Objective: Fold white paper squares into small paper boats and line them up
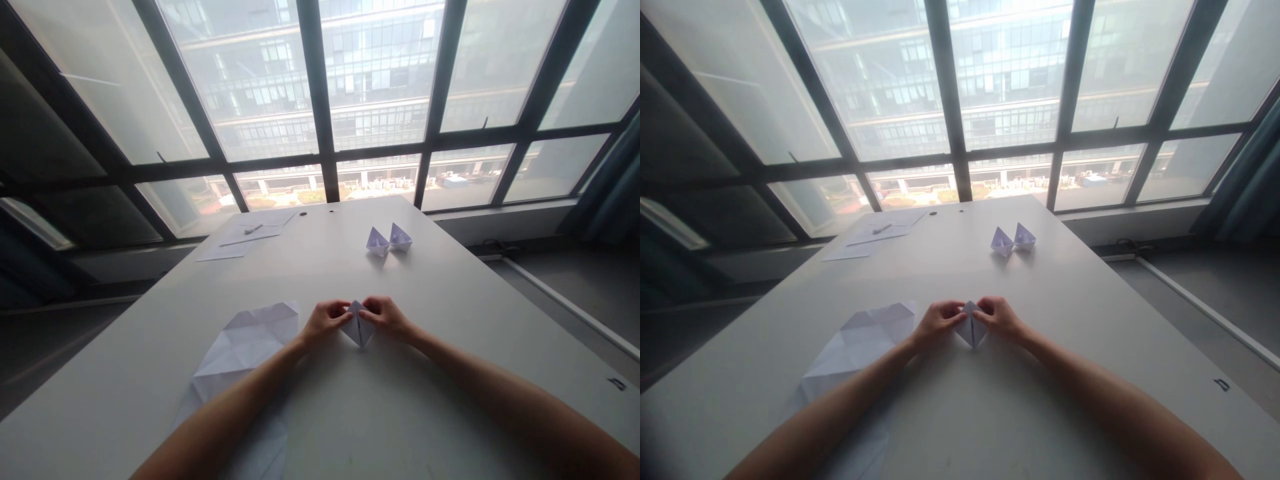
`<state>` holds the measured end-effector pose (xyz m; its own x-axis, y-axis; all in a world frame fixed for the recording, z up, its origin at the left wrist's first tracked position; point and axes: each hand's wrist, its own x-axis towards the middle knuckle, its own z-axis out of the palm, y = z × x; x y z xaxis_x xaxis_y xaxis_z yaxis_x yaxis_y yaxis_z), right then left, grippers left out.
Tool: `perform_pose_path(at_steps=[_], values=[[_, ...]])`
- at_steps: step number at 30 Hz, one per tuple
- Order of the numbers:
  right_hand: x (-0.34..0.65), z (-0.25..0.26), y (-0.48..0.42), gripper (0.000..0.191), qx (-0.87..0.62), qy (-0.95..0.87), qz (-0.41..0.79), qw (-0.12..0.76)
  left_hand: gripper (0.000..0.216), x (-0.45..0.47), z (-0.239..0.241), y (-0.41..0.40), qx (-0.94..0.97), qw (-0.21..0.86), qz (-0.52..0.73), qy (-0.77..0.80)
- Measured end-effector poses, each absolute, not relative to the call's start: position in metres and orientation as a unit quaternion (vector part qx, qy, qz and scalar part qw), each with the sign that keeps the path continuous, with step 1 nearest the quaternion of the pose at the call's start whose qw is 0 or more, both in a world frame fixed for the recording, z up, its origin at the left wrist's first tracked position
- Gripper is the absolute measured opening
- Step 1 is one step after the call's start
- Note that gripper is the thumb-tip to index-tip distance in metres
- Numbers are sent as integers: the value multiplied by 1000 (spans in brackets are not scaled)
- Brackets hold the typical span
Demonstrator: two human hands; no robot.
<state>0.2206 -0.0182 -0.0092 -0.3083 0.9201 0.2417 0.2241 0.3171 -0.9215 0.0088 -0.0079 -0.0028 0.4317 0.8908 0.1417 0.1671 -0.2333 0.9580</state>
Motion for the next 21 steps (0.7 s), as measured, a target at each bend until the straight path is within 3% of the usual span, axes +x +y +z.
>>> perform_pose_path(at_steps=[8, 21], values=[[226, -9, -16, 31, -390, -722, 432, 373, 46, 11, 4, -13, 698, 482, 354, 394], [227, -5, -18, 37, -386, -636, 503, 439, 42, 11, 7, -14, 648, 481, 421, 414]])
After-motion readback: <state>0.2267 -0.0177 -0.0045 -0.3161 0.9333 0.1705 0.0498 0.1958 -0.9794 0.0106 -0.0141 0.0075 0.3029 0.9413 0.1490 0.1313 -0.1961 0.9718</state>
